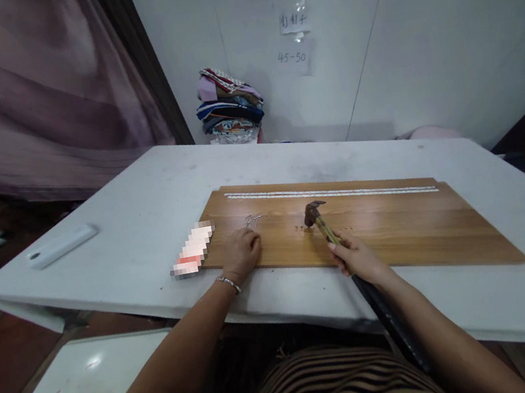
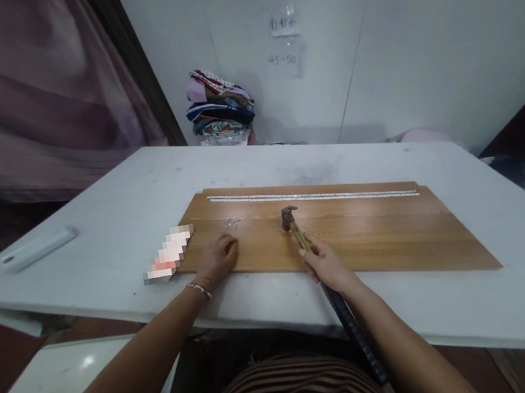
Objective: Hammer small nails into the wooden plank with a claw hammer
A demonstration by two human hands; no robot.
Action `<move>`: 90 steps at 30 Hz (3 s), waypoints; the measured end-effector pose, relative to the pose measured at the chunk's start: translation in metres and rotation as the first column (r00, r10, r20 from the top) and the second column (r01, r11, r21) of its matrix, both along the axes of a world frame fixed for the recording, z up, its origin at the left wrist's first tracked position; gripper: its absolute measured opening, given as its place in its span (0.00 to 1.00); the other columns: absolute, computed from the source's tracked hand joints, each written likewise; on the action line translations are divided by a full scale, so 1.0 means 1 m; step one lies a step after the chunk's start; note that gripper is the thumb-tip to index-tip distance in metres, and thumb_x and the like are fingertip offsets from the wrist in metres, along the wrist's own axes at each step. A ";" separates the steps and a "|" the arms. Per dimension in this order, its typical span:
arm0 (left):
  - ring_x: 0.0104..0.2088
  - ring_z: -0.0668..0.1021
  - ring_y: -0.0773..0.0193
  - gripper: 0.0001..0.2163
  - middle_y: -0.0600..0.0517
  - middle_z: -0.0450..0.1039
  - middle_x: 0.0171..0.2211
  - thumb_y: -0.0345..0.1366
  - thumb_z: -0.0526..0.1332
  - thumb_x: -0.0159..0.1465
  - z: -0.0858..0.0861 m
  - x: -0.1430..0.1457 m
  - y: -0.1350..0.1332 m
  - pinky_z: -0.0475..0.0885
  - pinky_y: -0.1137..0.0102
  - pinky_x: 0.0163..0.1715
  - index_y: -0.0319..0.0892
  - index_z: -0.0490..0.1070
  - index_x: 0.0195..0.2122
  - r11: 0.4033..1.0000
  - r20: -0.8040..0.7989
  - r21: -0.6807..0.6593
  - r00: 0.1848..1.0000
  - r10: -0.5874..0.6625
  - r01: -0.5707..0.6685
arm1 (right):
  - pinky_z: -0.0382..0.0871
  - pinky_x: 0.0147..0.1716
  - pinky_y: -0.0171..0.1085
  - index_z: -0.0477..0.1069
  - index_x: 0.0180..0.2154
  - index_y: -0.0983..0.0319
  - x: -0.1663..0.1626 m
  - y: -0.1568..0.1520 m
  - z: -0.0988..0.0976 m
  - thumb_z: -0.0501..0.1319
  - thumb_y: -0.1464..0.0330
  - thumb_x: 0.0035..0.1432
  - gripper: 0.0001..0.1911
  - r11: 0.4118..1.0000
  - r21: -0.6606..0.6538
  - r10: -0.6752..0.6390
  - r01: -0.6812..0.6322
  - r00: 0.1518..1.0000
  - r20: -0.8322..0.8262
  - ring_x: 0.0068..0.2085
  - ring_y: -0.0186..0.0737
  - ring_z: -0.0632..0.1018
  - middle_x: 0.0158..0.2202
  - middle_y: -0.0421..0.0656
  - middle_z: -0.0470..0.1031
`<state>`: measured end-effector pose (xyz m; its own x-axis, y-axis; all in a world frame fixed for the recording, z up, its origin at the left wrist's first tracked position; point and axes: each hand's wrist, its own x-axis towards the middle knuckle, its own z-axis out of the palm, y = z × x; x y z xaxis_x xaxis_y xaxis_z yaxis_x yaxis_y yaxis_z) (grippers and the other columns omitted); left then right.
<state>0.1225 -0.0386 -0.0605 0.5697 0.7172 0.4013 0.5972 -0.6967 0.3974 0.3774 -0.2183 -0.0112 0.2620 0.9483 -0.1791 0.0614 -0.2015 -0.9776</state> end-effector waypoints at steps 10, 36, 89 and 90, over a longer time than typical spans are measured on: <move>0.40 0.76 0.57 0.09 0.47 0.77 0.38 0.32 0.55 0.67 -0.001 0.000 0.001 0.72 0.61 0.45 0.43 0.76 0.34 1.000 -0.009 0.013 1.000 -0.005 0.005 | 0.58 0.13 0.32 0.68 0.59 0.64 0.000 -0.001 -0.006 0.63 0.57 0.55 0.33 1.000 -0.002 -0.008 0.008 0.999 -0.034 0.15 0.32 0.62 0.18 0.31 0.64; 0.39 0.76 0.58 0.09 0.47 0.76 0.38 0.32 0.55 0.67 -0.002 0.000 0.002 0.71 0.62 0.45 0.43 0.75 0.34 1.000 0.000 0.000 1.000 -0.011 0.011 | 0.58 0.13 0.32 0.66 0.60 0.66 0.001 -0.001 -0.007 0.62 0.56 0.55 0.34 1.000 -0.002 0.015 -0.015 1.000 -0.016 0.15 0.31 0.61 0.17 0.30 0.63; 0.41 0.76 0.57 0.09 0.47 0.76 0.38 0.33 0.56 0.68 -0.006 0.000 0.003 0.72 0.62 0.45 0.42 0.76 0.35 1.000 -0.009 0.012 1.000 0.001 -0.001 | 0.59 0.13 0.31 0.70 0.55 0.62 0.003 0.000 0.001 0.63 0.58 0.55 0.28 1.000 0.011 -0.009 0.009 1.000 -0.006 0.16 0.30 0.63 0.20 0.31 0.64; 0.40 0.76 0.57 0.09 0.47 0.76 0.38 0.32 0.56 0.68 -0.006 0.000 0.003 0.72 0.62 0.45 0.42 0.76 0.35 1.000 -0.008 0.007 1.000 0.001 -0.001 | 0.59 0.13 0.31 0.70 0.55 0.62 0.003 -0.001 0.001 0.63 0.58 0.55 0.28 1.000 0.017 -0.009 0.009 1.000 -0.004 0.16 0.30 0.63 0.20 0.31 0.63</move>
